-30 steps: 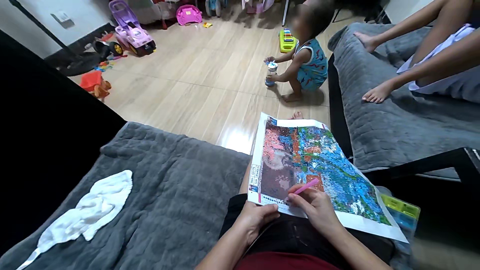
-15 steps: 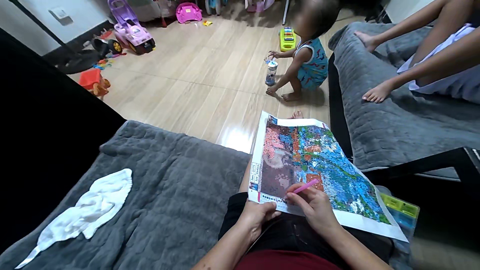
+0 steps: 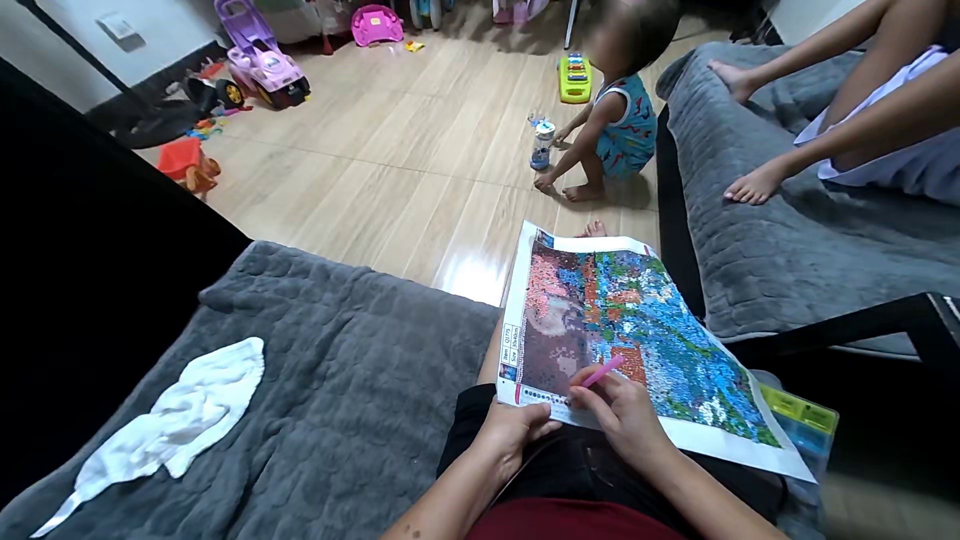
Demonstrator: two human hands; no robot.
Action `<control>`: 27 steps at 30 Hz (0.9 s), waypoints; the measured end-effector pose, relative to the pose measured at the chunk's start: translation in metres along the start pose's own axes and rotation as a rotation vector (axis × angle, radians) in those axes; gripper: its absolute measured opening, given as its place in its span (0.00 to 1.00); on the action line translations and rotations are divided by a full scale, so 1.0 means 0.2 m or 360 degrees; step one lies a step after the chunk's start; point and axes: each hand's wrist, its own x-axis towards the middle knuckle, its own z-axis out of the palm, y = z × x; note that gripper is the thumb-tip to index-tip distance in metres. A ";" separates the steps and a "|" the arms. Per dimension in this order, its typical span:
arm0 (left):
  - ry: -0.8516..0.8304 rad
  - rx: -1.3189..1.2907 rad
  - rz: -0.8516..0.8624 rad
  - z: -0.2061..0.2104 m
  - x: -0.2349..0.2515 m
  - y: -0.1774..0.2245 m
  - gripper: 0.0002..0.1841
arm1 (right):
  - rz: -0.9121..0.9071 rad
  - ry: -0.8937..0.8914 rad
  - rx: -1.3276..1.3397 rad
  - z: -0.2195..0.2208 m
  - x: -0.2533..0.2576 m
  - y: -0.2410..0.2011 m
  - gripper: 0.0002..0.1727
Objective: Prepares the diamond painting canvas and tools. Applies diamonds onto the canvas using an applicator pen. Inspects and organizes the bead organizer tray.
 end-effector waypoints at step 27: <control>0.0027 -0.0273 0.0266 -0.07 0.00 0.02 0.18 | 0.0721 0.0305 0.0835 0.06 0.44 -0.14 0.05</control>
